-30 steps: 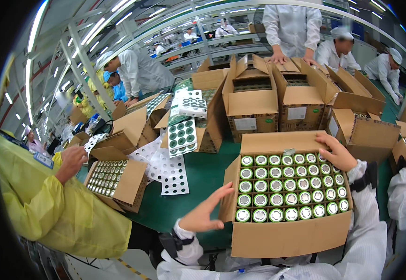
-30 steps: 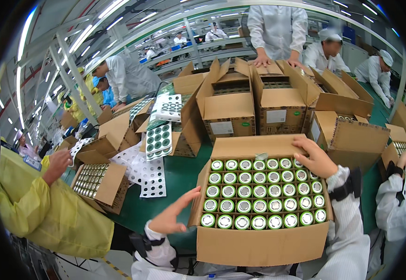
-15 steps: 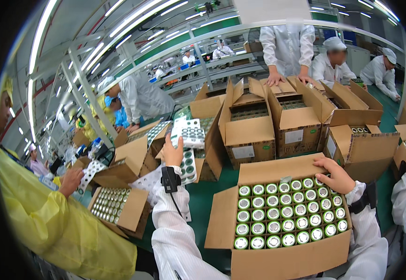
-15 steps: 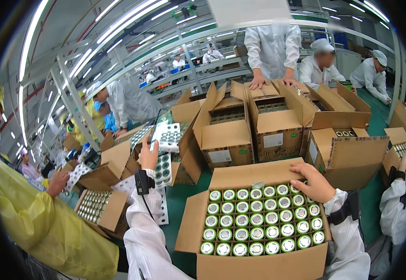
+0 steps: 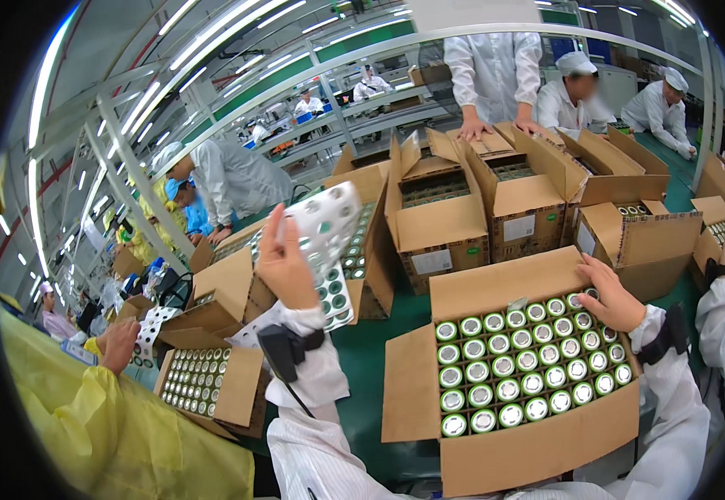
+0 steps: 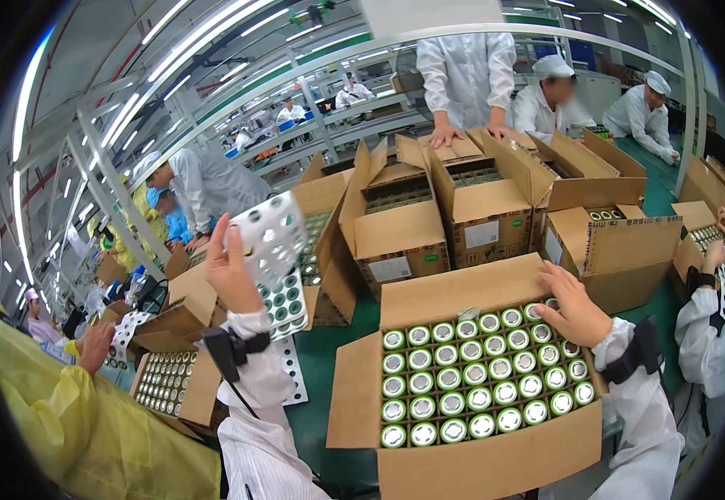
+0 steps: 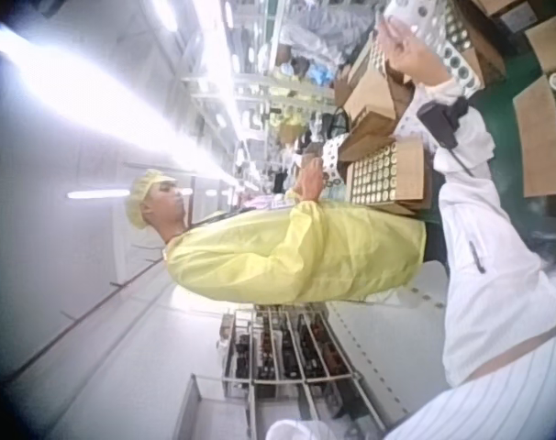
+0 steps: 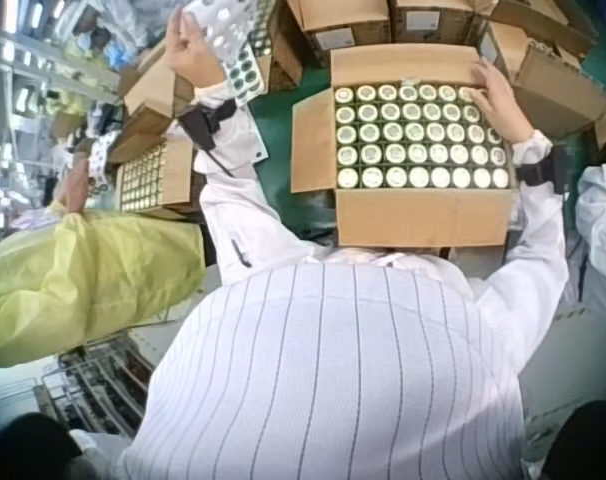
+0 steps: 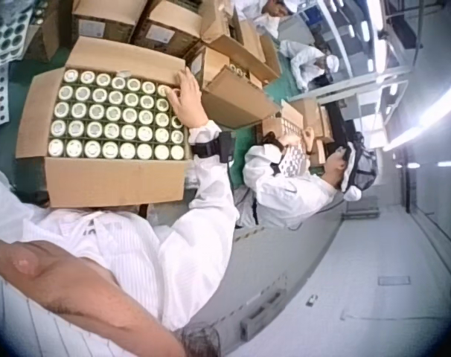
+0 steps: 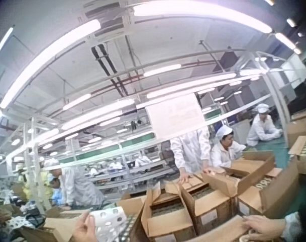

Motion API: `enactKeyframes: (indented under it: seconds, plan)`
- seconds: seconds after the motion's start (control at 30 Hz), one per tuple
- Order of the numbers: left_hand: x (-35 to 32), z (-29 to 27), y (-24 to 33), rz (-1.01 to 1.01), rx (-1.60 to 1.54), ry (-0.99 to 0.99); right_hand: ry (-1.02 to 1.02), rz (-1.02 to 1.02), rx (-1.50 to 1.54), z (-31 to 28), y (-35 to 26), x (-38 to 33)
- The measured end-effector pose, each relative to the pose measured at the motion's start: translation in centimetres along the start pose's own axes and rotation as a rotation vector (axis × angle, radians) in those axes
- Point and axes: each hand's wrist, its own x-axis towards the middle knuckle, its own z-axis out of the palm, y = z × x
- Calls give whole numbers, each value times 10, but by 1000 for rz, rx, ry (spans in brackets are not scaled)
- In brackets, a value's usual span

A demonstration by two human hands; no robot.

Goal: Applying circular green adhesive insulators to the tops of cylindrical batteries arranged in a box.

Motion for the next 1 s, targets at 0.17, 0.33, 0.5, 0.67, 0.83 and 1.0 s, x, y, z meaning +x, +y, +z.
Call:
enactKeyframes:
  seconds: [0.17,0.33,0.5,0.67,0.83,1.0]
  plan:
    - [-82,11,101,341,42,-460,15,55,30,-4,-2,-63]
    - [-144,22,149,265,47,-857,-172,-330,-62,-23,-48,-94]
    - [-152,50,134,232,25,-913,-324,-385,-320,-12,-69,-97]
    - [-125,94,158,252,42,-819,-136,-656,-282,5,-73,-93]
    - [-123,150,142,100,-104,-640,-84,-930,-148,51,-96,-62]
    - [-149,169,114,39,-164,-554,-584,-1071,-7,54,-142,-14]
